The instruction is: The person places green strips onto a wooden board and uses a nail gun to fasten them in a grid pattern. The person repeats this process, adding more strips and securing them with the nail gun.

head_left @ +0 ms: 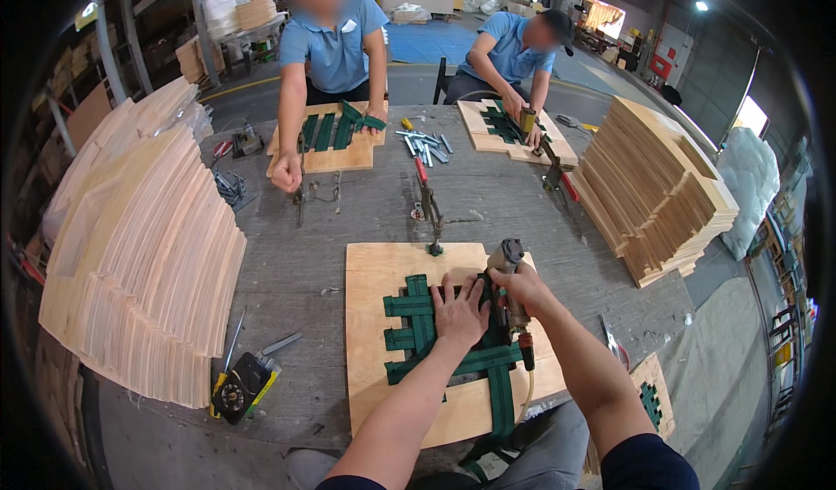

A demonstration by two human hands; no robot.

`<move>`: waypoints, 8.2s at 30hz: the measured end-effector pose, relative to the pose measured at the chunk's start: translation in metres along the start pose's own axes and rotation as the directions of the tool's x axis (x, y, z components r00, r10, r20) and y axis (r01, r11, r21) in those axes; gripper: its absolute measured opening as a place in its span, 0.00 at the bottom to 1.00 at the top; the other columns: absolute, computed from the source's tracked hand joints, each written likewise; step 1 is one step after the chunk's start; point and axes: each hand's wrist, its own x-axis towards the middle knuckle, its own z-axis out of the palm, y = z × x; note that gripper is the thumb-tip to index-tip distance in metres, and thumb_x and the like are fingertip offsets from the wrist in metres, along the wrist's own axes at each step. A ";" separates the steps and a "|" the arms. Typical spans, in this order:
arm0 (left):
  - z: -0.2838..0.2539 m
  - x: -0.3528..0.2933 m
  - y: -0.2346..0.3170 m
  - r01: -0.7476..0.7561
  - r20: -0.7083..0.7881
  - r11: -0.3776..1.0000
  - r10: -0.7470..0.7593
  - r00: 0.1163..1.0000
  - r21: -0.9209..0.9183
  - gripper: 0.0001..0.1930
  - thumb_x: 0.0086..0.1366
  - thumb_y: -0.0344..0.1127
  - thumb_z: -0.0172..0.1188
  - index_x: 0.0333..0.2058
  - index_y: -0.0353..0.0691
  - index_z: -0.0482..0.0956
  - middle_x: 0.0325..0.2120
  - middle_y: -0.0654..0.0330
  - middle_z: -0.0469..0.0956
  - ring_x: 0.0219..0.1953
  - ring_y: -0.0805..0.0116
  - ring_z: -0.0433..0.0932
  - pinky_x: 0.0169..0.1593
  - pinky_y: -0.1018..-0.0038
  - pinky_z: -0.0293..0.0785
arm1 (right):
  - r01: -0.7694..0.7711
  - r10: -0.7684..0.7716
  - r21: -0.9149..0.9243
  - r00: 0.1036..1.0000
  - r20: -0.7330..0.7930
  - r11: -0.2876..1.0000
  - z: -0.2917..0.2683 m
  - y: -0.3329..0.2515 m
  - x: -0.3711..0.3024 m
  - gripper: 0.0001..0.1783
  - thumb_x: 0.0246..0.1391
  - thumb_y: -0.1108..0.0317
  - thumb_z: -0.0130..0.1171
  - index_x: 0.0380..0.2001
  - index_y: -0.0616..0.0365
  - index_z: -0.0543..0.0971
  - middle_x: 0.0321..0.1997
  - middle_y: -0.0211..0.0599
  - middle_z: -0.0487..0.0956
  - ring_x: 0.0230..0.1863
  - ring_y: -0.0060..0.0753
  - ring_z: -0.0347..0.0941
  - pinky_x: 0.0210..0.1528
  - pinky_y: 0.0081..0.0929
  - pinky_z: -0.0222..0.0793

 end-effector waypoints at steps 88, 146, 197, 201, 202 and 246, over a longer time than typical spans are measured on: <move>-0.033 -0.304 0.102 0.737 0.756 0.187 0.262 0.600 -0.650 0.16 0.76 0.43 0.59 0.28 0.44 0.74 0.15 0.68 0.70 0.19 0.75 0.72 0.28 0.73 0.74 | -0.324 0.175 0.454 0.924 0.339 0.830 -0.036 0.192 -0.219 0.27 0.77 0.52 0.40 0.58 0.65 0.74 0.46 0.44 0.84 0.43 0.38 0.83 0.42 0.34 0.81; -0.034 -0.207 0.037 -0.584 0.177 0.791 0.611 0.772 -0.185 0.37 0.65 0.34 0.52 0.73 0.37 0.57 0.75 0.44 0.52 0.76 0.41 0.50 0.77 0.50 0.44 | 0.090 -0.125 -0.283 0.986 -0.107 0.955 0.052 0.280 -0.222 0.22 0.72 0.63 0.48 0.25 0.68 0.75 0.19 0.43 0.75 0.23 0.38 0.72 0.27 0.41 0.65; -0.042 -0.215 0.058 -0.640 -0.003 0.768 0.640 0.768 -0.029 0.26 0.64 0.41 0.61 0.59 0.39 0.75 0.58 0.43 0.75 0.60 0.44 0.75 0.65 0.46 0.68 | 0.271 -0.282 -0.193 0.959 -0.035 0.943 0.043 0.276 -0.225 0.30 0.73 0.51 0.46 0.32 0.72 0.78 0.32 0.68 0.77 0.36 0.72 0.72 0.39 0.57 0.65; -0.045 -0.213 0.058 -0.598 0.058 0.781 0.616 0.786 -0.182 0.35 0.57 0.41 0.62 0.65 0.39 0.71 0.70 0.41 0.62 0.73 0.37 0.57 0.75 0.44 0.50 | 0.368 -0.396 -0.280 0.917 -0.049 0.887 0.041 0.287 -0.220 0.30 0.73 0.50 0.46 0.33 0.71 0.78 0.32 0.68 0.77 0.36 0.70 0.72 0.39 0.56 0.65; -0.043 -0.214 0.057 -0.609 0.039 0.776 0.622 0.782 -0.163 0.35 0.57 0.40 0.62 0.65 0.39 0.71 0.69 0.41 0.64 0.72 0.37 0.59 0.75 0.44 0.51 | 0.375 -0.405 -0.280 0.913 -0.056 0.884 0.043 0.288 -0.218 0.30 0.73 0.50 0.46 0.33 0.71 0.79 0.32 0.68 0.77 0.36 0.70 0.72 0.39 0.56 0.66; -0.033 -0.204 0.083 -0.504 0.080 0.828 0.536 0.841 -0.247 0.29 0.74 0.49 0.52 0.66 0.37 0.69 0.72 0.46 0.59 0.76 0.47 0.53 0.78 0.52 0.42 | 0.480 -0.444 0.195 0.873 -0.203 0.855 0.036 0.349 -0.177 0.19 0.75 0.61 0.46 0.33 0.66 0.73 0.24 0.28 0.73 0.24 0.21 0.64 0.24 0.29 0.57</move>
